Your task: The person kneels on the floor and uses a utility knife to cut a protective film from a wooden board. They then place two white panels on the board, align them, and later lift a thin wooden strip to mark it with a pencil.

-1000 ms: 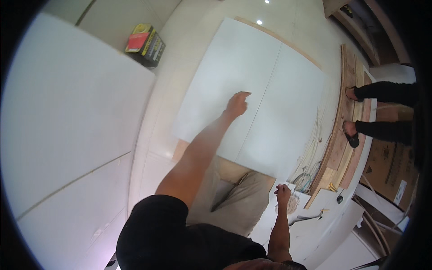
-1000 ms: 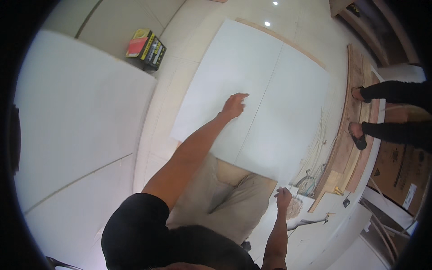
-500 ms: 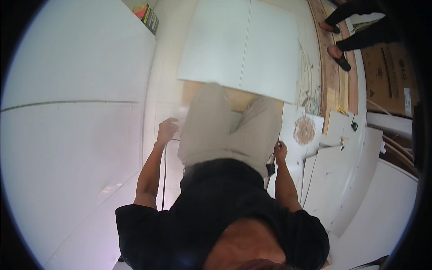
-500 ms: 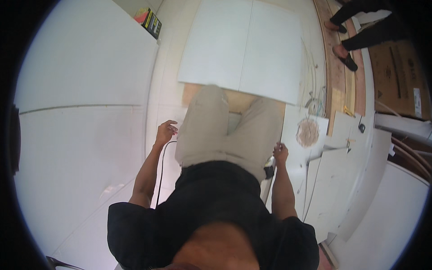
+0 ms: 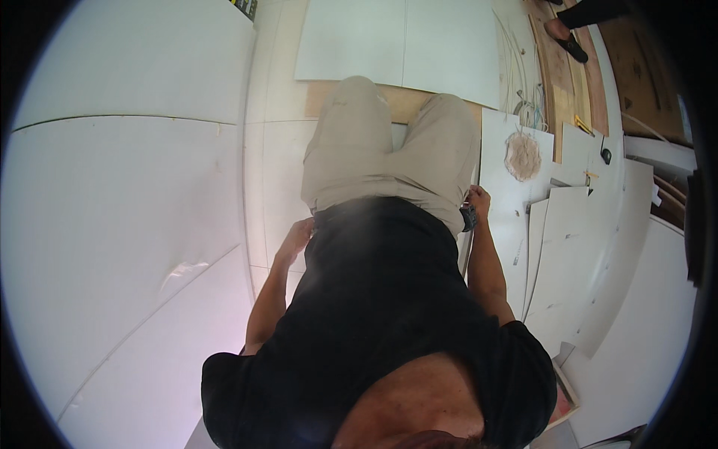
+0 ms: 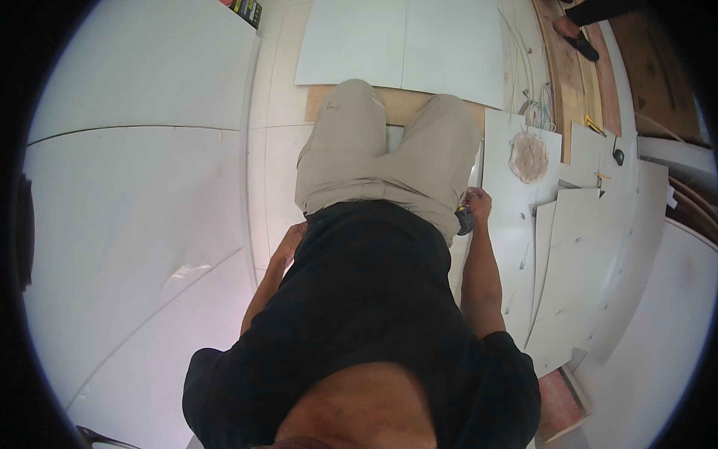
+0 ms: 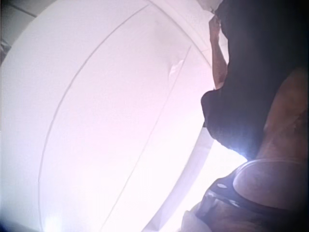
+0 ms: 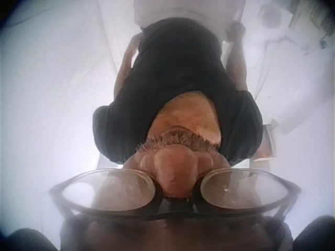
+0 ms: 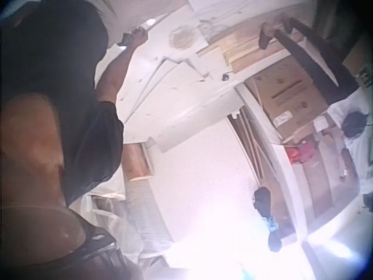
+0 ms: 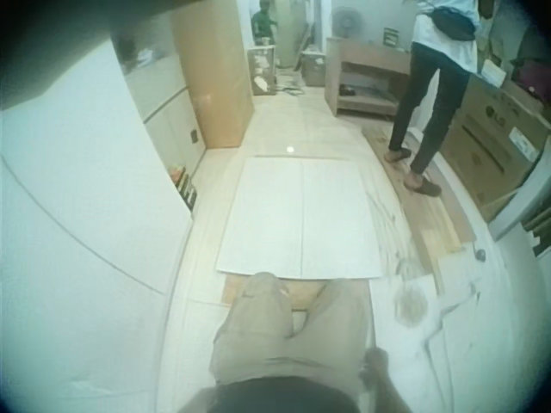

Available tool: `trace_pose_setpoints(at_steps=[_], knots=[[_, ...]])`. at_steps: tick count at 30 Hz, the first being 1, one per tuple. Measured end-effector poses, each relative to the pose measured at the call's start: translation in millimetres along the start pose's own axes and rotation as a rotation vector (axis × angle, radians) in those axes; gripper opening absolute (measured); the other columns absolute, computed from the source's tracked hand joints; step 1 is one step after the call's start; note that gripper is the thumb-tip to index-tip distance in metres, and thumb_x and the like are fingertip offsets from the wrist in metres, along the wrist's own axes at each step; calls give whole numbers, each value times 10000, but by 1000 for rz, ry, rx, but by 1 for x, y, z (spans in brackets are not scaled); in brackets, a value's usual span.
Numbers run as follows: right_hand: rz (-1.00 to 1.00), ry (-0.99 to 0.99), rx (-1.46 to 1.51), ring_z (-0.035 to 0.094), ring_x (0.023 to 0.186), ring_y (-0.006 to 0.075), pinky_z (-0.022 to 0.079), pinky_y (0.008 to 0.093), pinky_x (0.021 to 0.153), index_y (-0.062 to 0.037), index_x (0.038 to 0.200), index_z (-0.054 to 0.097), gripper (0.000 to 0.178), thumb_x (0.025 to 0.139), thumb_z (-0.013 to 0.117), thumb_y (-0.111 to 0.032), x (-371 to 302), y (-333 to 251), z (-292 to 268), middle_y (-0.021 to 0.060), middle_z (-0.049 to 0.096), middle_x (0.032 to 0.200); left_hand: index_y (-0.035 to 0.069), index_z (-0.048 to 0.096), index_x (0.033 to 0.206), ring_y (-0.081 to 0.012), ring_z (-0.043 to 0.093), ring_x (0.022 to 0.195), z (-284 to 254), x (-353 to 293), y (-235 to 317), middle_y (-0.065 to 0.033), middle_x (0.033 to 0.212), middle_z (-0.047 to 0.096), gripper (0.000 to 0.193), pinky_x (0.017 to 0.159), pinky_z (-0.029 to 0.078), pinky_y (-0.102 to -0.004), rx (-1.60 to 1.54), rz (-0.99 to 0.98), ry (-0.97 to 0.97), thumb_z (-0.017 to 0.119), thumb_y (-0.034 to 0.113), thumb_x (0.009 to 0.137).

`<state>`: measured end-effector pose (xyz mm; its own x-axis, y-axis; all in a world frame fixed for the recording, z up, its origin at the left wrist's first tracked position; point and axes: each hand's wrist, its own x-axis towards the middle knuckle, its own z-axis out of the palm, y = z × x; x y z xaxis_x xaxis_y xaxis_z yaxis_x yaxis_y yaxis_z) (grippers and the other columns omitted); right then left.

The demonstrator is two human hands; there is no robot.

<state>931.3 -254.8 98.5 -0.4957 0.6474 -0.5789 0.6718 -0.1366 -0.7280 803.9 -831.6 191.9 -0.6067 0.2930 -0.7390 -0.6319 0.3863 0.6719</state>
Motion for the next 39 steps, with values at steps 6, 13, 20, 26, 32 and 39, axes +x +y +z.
trace_pose_setpoints(at_steps=[6,13,20,26,32,39], knots=[[-156,-12,70,700,660,147,551,328,615,32,1010,764,169,983,716,-128,-17,36,5,76,744,779,-32,729,1274,-240,783,980,-6,2,1,-169,1187,768,297,846,604,-322,-6,227,365,614,125,1050],[-372,299,-133,647,714,101,508,285,652,-15,1155,768,195,1057,691,-165,-32,-80,-18,43,754,893,-11,735,956,-143,624,585,-21,9,218,-85,693,676,340,632,548,-300,-77,373,643,661,291,1092],[-1094,408,282,713,827,152,587,284,732,3,1224,735,190,1059,692,-83,-174,-363,-49,84,748,961,-30,710,1233,-271,749,961,23,-79,419,-173,1065,754,219,871,631,-446,-155,1481,481,666,-46,1019],[-2016,254,246,658,725,230,531,376,618,-66,1193,660,265,1134,498,-268,-290,-449,-86,178,746,1041,188,775,1181,-178,723,1051,1,-184,477,-33,1151,782,236,962,546,-438,89,1931,-45,619,314,1056],[-1945,69,230,540,631,95,441,271,636,-365,965,665,313,1075,470,-583,-342,-469,-129,-14,673,839,395,842,1093,-25,679,1139,-13,-233,480,146,1168,794,294,1033,428,-340,80,1999,-114,672,621,1013],[-1961,140,279,566,643,65,476,246,675,-416,793,648,269,998,508,-519,-350,-467,-136,-58,568,644,353,837,1100,-55,691,1111,-18,-237,476,108,1147,796,269,990,460,-345,-1,2016,-152,682,554,1011]])
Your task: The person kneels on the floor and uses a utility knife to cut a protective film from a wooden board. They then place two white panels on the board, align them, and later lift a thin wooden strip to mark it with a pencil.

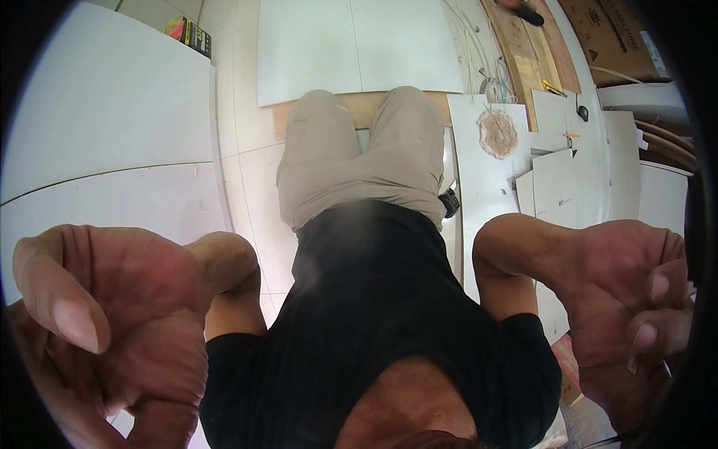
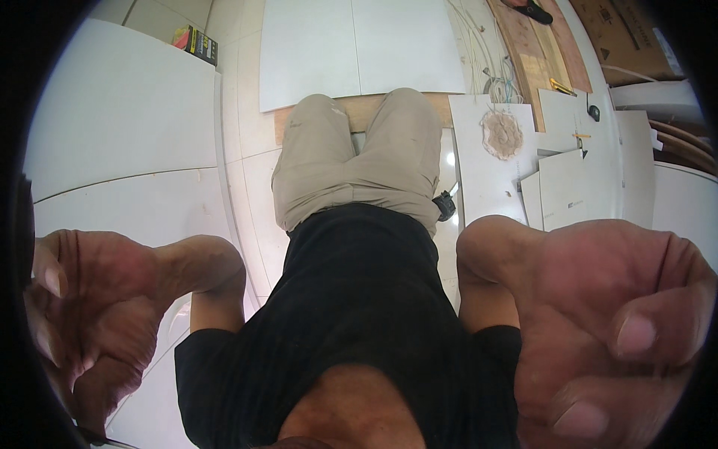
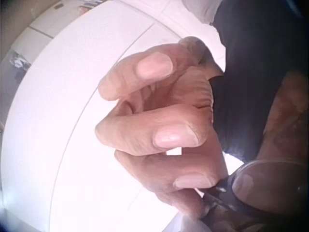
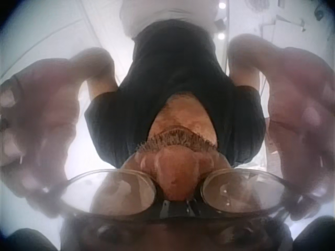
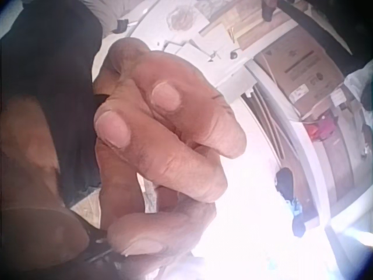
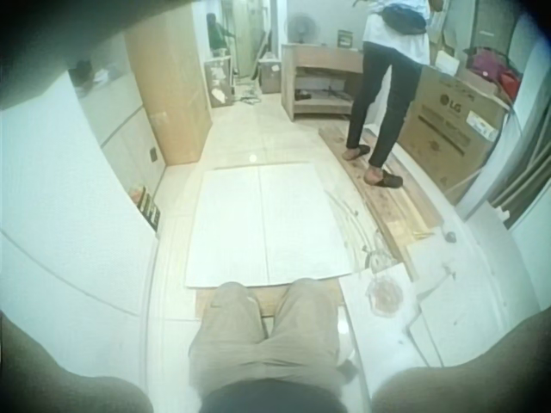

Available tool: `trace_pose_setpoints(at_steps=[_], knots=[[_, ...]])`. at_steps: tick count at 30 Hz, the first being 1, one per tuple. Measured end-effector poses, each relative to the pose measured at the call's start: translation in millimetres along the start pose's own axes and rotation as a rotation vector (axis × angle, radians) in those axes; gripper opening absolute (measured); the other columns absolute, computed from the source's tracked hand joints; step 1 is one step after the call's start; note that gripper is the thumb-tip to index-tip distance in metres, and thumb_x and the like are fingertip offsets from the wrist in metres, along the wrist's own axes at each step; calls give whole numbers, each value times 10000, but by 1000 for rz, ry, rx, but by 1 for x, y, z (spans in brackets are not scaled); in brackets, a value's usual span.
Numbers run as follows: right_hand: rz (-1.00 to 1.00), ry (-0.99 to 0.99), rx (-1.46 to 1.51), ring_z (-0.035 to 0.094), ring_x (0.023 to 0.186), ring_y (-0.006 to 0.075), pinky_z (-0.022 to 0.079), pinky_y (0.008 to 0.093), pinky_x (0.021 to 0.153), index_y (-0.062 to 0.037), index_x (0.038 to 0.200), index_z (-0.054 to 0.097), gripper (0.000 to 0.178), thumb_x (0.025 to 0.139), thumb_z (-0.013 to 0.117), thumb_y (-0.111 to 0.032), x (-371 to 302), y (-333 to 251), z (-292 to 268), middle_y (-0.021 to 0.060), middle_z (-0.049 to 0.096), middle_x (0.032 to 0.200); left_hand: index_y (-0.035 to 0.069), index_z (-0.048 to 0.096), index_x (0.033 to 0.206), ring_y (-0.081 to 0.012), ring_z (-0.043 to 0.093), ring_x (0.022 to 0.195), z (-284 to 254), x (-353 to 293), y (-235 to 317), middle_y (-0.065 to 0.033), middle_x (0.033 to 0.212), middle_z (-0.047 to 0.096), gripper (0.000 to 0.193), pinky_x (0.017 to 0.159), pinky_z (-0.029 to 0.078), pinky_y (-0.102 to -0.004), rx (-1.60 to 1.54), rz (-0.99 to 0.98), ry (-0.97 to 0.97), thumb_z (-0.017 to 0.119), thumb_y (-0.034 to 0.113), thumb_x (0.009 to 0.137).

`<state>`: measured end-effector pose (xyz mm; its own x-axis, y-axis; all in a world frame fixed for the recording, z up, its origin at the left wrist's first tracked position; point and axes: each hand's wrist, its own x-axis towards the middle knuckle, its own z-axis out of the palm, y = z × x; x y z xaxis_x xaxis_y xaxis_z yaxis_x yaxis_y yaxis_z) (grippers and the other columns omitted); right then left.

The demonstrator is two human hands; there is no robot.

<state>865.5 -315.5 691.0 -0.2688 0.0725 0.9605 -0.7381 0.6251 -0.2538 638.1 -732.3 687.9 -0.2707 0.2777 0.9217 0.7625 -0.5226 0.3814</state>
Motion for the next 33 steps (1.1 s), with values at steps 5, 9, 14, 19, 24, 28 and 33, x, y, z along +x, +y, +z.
trace_pose_setpoints(at_steps=[5,9,14,19,24,28,33], knots=[[-15,-14,6,580,649,89,490,263,682,-370,830,656,259,1011,516,-492,-3,1,7,-33,592,683,322,833,1106,-77,699,1092,11,-6,-16,82,1132,798,252,959,482,-349,-7,-8,7,690,506,1011],[-16,-23,22,592,654,108,501,276,688,-333,860,662,253,1021,522,-470,-2,2,8,-12,612,714,298,830,1110,-95,706,1076,14,-10,-19,61,1120,799,239,935,500,-352,-14,-19,10,695,468,1010],[0,-34,24,606,661,131,515,293,695,-287,897,670,250,1033,530,-442,-1,0,6,13,636,753,268,827,1116,-117,715,1056,15,-15,-28,34,1105,800,223,904,523,-356,-54,-34,12,703,420,1009],[33,-39,54,621,668,155,528,310,702,-241,934,678,250,1046,538,-415,-2,3,1,38,661,792,238,823,1122,-139,723,1037,19,-20,-36,8,1090,802,209,873,545,-360,-70,-60,10,710,372,1009],[202,31,227,635,674,179,542,327,709,-195,971,686,253,1059,546,-388,-37,24,0,63,685,831,141,803,1118,-185,727,944,42,-36,-50,-52,1042,796,175,803,569,-344,214,-208,-55,721,195,973],[463,177,-64,703,689,216,566,292,608,9,1124,740,177,1037,689,-136,-116,85,43,161,764,958,-14,738,1076,-254,762,926,51,-93,-95,-158,1029,788,239,836,621,-380,514,-732,-474,624,-164,929],[1247,-113,-243,680,770,103,546,265,678,15,1103,788,168,1027,730,-123,-247,145,50,50,753,872,67,779,1109,-355,727,1035,1,-271,-59,-127,1087,782,370,938,564,-472,472,-1059,-1500,609,-34,796]])
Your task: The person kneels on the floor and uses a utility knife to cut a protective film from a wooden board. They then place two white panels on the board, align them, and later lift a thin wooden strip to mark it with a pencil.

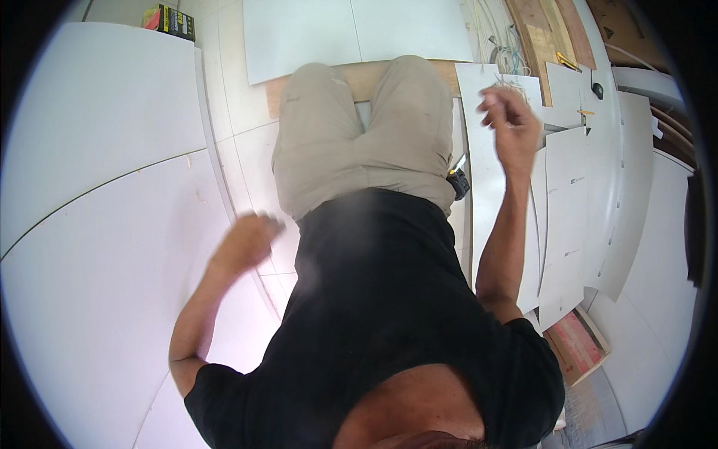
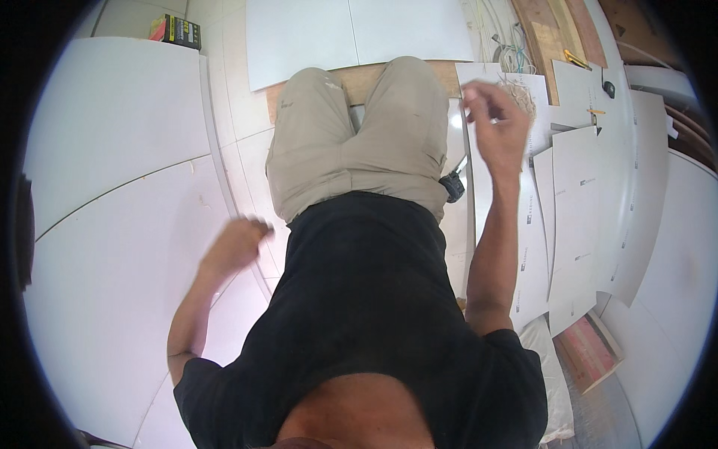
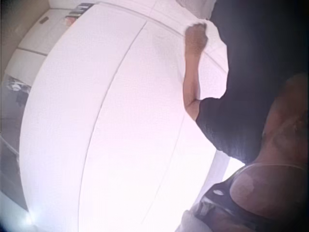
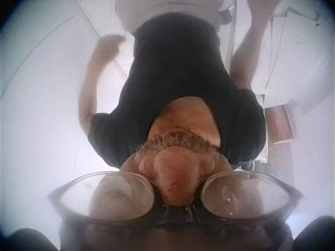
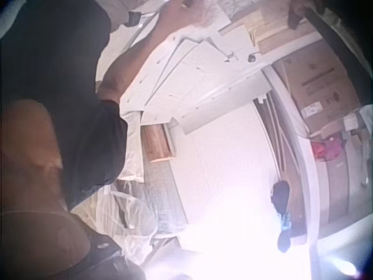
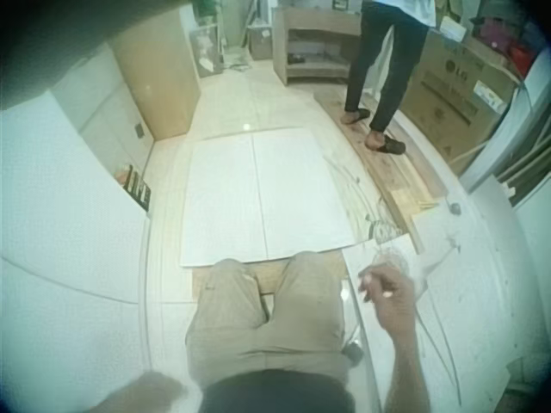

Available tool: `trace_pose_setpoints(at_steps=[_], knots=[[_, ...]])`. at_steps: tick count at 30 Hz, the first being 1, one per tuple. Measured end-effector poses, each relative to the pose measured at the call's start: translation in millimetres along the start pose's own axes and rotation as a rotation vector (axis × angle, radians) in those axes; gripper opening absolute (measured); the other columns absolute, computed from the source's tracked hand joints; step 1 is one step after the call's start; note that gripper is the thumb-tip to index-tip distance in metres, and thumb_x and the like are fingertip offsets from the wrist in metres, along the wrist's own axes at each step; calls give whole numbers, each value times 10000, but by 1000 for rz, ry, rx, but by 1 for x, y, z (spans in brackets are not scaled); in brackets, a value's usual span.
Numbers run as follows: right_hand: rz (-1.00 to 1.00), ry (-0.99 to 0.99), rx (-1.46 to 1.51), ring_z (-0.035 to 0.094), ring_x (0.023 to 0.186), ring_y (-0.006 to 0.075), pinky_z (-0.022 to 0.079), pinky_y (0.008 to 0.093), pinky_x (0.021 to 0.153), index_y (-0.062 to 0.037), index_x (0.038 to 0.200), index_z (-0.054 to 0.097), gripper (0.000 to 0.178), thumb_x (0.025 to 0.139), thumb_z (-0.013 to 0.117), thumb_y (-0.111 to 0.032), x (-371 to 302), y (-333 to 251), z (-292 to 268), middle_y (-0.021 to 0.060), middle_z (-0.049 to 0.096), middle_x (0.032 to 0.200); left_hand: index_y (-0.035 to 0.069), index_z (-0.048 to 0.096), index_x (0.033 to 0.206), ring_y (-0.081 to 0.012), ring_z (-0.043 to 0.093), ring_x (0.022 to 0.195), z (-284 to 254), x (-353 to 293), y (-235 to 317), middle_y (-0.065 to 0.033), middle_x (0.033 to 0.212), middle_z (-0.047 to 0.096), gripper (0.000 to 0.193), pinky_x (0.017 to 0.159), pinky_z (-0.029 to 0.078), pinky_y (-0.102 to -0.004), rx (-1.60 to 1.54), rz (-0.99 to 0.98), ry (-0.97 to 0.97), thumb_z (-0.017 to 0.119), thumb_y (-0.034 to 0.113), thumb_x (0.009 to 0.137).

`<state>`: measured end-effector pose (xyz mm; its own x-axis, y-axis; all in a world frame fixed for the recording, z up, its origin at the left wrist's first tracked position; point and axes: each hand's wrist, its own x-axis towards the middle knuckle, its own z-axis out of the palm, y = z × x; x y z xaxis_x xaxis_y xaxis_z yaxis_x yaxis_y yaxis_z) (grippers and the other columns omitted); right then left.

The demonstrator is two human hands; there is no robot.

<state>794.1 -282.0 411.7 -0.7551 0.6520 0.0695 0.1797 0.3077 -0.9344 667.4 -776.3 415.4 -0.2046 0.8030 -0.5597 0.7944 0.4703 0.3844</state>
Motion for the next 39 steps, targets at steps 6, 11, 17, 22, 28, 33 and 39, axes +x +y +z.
trace_pose_setpoints(at_steps=[6,11,17,22,28,33,39], knots=[[299,-452,-215,715,704,183,558,338,692,-10,1055,788,214,996,732,-208,-24,92,40,106,761,803,84,716,897,-361,752,869,32,21,34,-132,879,757,124,811,589,-510,-152,342,-290,745,201,867],[163,-449,-589,741,874,376,563,487,794,-78,1005,807,310,975,723,-375,-15,88,78,162,781,916,105,720,1082,-371,743,996,42,45,14,-130,1012,756,281,899,593,-497,-126,494,-189,783,269,863],[253,-458,-597,741,893,378,558,503,804,-79,964,810,370,965,722,-438,-1,97,81,161,780,906,88,706,1186,-345,705,1141,36,48,14,-122,1206,721,328,938,599,-471,-191,517,-126,760,220,891],[297,-431,-540,745,895,361,565,482,822,-83,968,825,389,964,729,-460,1,100,79,156,783,907,60,701,1174,-340,695,1155,37,50,10,-123,1201,719,297,943,604,-450,-139,524,-179,724,180,903],[323,-449,-509,745,890,340,565,469,821,-96,960,830,393,964,735,-478,5,104,82,145,782,899,51,707,1102,-344,713,1087,21,52,16,-131,1132,726,248,924,614,-441,-143,521,-162,704,184,894],[330,-416,-476,707,757,293,530,430,736,-85,870,811,396,963,735,-462,5,105,81,124,743,782,42,710,1036,-350,733,1004,31,52,11,-135,1077,734,226,910,621,-444,-105,514,-180,715,200,874],[332,-410,-473,663,673,261,495,413,675,-80,832,799,400,963,733,-452,5,101,81,110,701,703,57,715,1049,-333,720,1076,21,55,14,-119,1080,741,230,995,600,-442,-200,564,-126,728,224,892]])
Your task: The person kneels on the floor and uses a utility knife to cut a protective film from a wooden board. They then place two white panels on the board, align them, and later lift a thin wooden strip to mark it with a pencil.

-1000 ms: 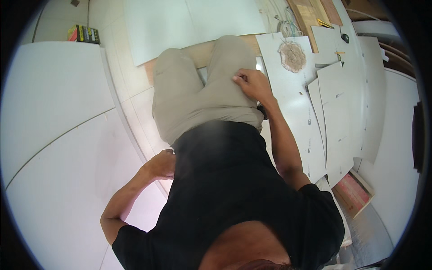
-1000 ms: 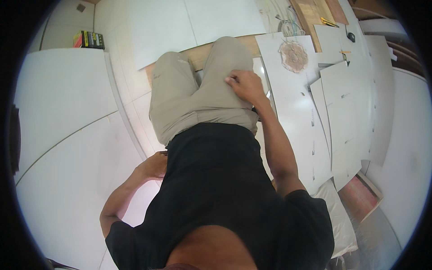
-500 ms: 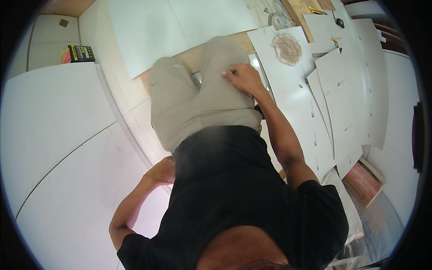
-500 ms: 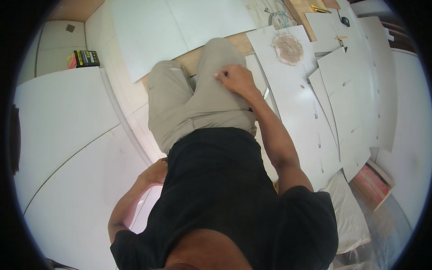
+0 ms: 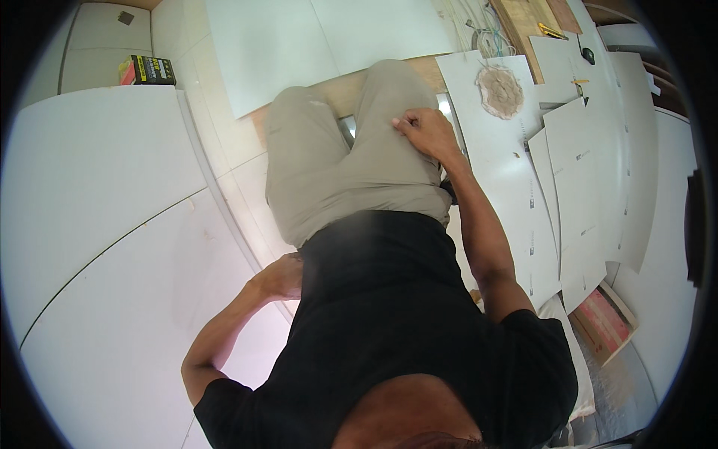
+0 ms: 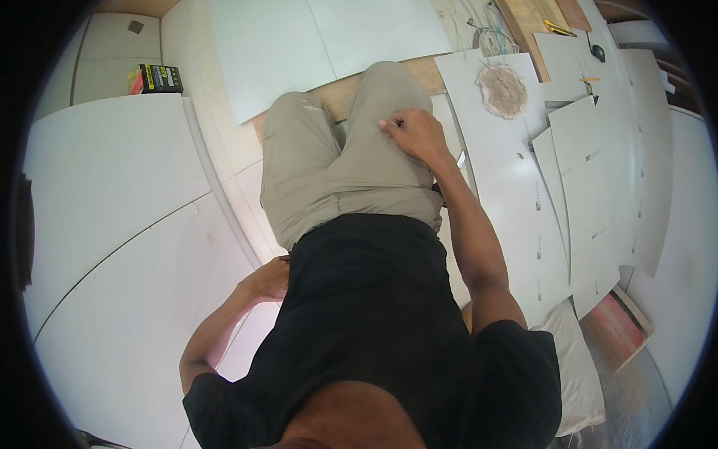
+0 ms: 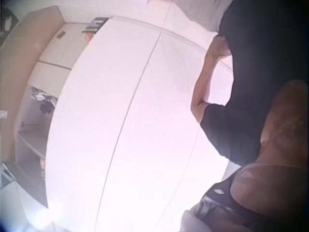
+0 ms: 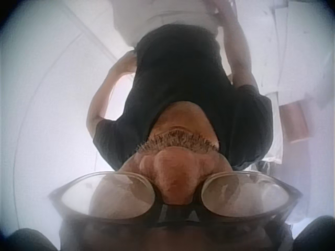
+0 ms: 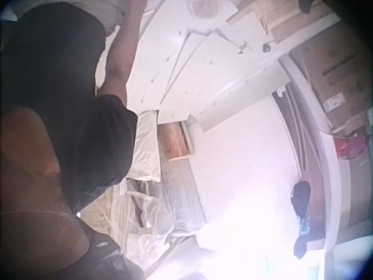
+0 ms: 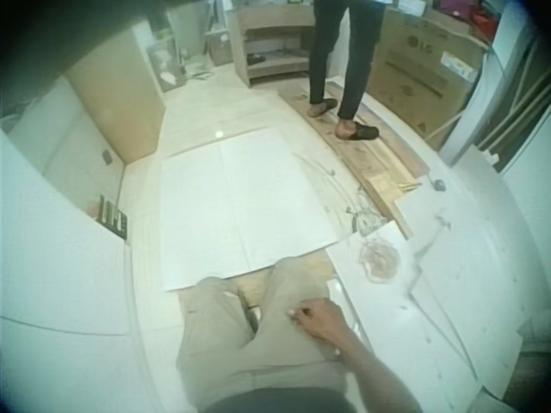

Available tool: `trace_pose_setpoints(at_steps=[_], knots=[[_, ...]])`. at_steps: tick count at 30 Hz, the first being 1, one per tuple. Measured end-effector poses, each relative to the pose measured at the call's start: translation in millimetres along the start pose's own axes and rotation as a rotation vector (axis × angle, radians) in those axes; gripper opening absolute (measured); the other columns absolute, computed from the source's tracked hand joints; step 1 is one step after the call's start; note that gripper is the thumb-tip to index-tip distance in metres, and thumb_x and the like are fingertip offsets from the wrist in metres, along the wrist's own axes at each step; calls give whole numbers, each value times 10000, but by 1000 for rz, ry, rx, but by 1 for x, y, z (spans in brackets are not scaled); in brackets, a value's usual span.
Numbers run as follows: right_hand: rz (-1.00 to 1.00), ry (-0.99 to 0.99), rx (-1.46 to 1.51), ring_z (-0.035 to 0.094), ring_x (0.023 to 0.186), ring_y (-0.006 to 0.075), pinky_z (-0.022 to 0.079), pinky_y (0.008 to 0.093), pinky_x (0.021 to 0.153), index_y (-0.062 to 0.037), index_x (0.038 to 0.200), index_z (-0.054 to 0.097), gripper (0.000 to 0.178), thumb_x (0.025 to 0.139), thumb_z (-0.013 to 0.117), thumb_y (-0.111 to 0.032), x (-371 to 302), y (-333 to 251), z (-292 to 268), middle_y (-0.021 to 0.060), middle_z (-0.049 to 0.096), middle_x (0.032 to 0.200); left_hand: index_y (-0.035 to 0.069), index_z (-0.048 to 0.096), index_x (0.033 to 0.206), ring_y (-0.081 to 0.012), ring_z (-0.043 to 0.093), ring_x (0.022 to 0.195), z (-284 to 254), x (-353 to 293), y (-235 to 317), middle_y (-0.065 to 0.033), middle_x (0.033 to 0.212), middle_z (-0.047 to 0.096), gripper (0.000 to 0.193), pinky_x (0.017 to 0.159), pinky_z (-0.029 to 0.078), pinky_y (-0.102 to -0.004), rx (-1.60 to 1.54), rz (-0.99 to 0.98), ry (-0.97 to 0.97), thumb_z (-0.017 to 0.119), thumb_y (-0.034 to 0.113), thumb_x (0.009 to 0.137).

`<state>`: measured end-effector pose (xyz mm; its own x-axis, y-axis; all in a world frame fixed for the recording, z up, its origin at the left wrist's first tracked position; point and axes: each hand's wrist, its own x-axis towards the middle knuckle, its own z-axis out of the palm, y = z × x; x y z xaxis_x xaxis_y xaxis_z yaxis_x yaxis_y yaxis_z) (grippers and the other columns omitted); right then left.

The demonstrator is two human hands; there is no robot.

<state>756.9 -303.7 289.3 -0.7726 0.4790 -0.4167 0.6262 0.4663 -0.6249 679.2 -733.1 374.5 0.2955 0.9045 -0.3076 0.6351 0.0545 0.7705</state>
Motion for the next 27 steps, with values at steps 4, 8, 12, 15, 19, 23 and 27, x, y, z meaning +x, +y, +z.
trace_pose_setpoints(at_steps=[4,8,12,15,19,23,27], knots=[[16,-28,-22,652,660,257,490,405,666,-79,830,798,402,964,731,-451,1,-1,-2,101,690,691,68,723,1075,-332,712,1108,4,-1,-2,-118,1101,748,252,1025,589,-443,-79,-44,-8,745,245,897],[8,-14,-1,650,657,257,491,403,665,-73,828,796,406,962,733,-451,2,3,2,101,686,686,81,736,1097,-343,712,1121,5,-2,-3,-124,1131,752,275,1009,594,-446,-54,-88,-97,758,261,891],[19,-22,-12,709,762,303,535,438,736,-92,838,809,414,967,722,-475,1,2,-1,117,735,768,85,744,1092,-352,712,1125,2,0,-1,-127,1133,755,273,996,599,-446,-56,-95,-41,762,259,881],[33,-37,-29,739,821,324,559,452,781,-102,855,818,414,969,719,-487,2,0,-1,123,762,815,80,740,1111,-345,710,1136,6,-1,-2,-123,1159,748,292,993,601,-446,-18,-111,-81,761,258,881],[54,-58,-38,741,829,321,561,450,792,-104,870,822,406,971,718,-483,0,-5,-4,115,764,814,71,731,1134,-334,709,1144,12,-4,-6,-118,1211,734,303,985,606,-442,7,-44,-22,750,251,890],[34,-43,-24,735,806,319,553,444,771,-104,865,820,405,974,714,-479,-2,-9,-5,111,759,795,57,725,1139,-328,705,1145,11,-5,-5,-125,1227,725,295,982,608,-432,-13,-43,-3,730,239,907],[54,-54,-27,729,783,315,543,438,748,-101,857,815,409,971,713,-481,-1,-7,-4,108,755,781,46,725,1139,-331,701,1144,5,-3,-2,-137,1215,727,295,986,606,-429,34,-58,-83,718,239,917]])
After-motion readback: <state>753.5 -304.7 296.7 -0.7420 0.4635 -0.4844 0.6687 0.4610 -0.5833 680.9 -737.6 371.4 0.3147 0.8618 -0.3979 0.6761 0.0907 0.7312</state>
